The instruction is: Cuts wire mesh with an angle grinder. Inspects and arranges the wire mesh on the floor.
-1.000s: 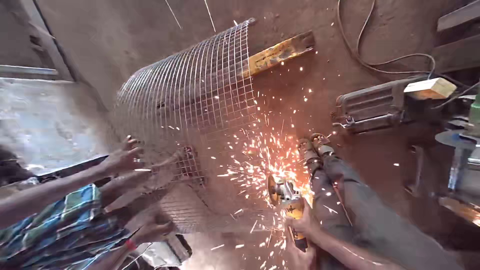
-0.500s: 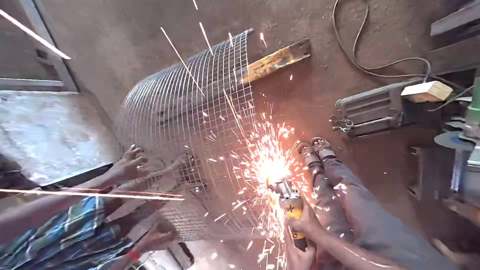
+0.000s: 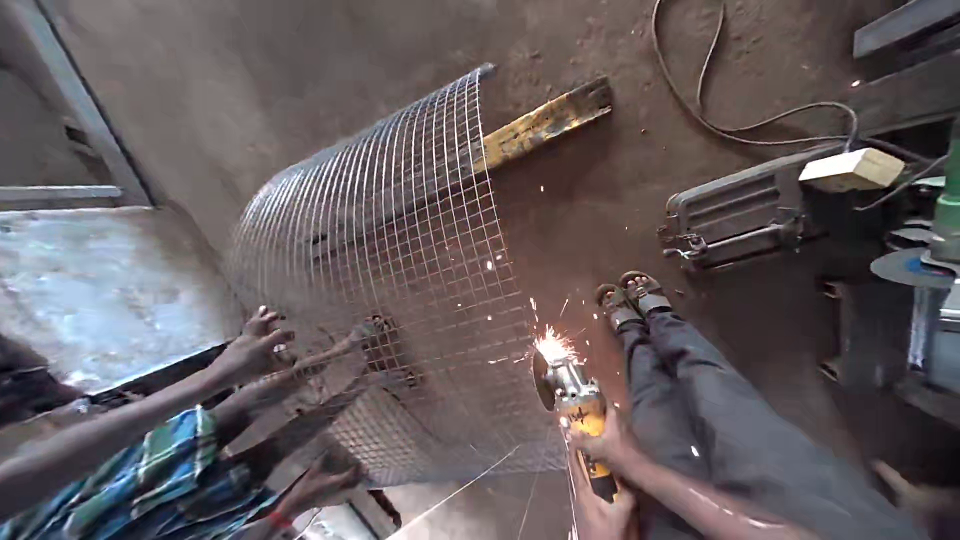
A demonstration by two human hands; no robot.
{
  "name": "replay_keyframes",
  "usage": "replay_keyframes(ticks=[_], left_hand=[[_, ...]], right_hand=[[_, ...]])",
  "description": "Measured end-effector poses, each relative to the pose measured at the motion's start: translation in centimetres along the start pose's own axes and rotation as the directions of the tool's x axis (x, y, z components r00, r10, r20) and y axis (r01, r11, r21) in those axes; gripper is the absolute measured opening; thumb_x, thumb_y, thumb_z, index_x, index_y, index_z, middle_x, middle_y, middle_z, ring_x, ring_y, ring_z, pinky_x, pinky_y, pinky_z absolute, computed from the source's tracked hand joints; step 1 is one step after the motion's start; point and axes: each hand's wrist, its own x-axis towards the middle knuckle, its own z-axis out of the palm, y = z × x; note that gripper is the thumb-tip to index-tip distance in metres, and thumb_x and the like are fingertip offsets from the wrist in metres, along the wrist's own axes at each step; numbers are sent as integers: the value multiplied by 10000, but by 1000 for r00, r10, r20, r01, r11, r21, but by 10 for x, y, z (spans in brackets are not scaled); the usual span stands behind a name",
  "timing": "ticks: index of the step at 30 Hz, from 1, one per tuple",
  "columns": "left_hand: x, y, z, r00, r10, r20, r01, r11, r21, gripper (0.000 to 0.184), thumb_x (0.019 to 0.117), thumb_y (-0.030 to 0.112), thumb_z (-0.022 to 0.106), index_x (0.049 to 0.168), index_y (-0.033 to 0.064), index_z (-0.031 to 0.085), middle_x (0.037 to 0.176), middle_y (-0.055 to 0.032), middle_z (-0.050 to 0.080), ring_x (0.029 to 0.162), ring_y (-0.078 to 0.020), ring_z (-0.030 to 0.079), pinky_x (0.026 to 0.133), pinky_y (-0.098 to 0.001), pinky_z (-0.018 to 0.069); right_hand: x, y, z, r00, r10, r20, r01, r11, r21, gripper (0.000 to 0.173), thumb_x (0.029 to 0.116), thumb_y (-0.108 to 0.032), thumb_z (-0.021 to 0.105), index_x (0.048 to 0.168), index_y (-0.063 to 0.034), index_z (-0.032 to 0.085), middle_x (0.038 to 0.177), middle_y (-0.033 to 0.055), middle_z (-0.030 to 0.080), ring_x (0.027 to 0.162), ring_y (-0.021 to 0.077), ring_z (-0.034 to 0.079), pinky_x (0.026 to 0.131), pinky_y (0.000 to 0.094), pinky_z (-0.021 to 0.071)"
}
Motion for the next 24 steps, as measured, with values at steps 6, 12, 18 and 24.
replay_keyframes(ticks=[6,12,18,24], left_hand=[[8,27,-7,999,46,9,-45,996,-71,1183,664,120,857,1600,-49,154,1458,-318,489,1293,-381,560,1066,-528,481],[12,27,-20,995,93,38,-90,993,-81,1154,649,132,852,1580,-72,202,1363,-322,570,1215,-388,615,1022,-545,508],[1,3,-17,994,62,93,-51,992,-116,1120,688,99,842,1568,-119,183,1509,-330,428,1386,-357,479,1154,-447,405],[4,3,-13,996,85,34,-82,993,-85,1140,653,166,862,1583,-48,239,1436,-290,534,1276,-364,592,1056,-535,501]], right_hand=[[-3,-32,-7,999,-35,-21,35,999,13,1051,723,-438,857,1540,-16,347,1325,195,625,1202,278,638,1045,463,519],[-6,-33,3,997,-46,-68,51,995,82,1026,736,-394,863,1530,2,348,1306,212,627,1167,288,653,1019,470,534],[-6,-3,14,993,77,-95,-77,997,5,1054,732,-447,863,1547,-31,339,1315,203,634,1175,295,655,1021,495,532],[-7,-13,12,995,64,-81,-51,987,152,1038,723,-386,879,1532,-29,336,1277,190,637,1098,258,679,954,454,578]])
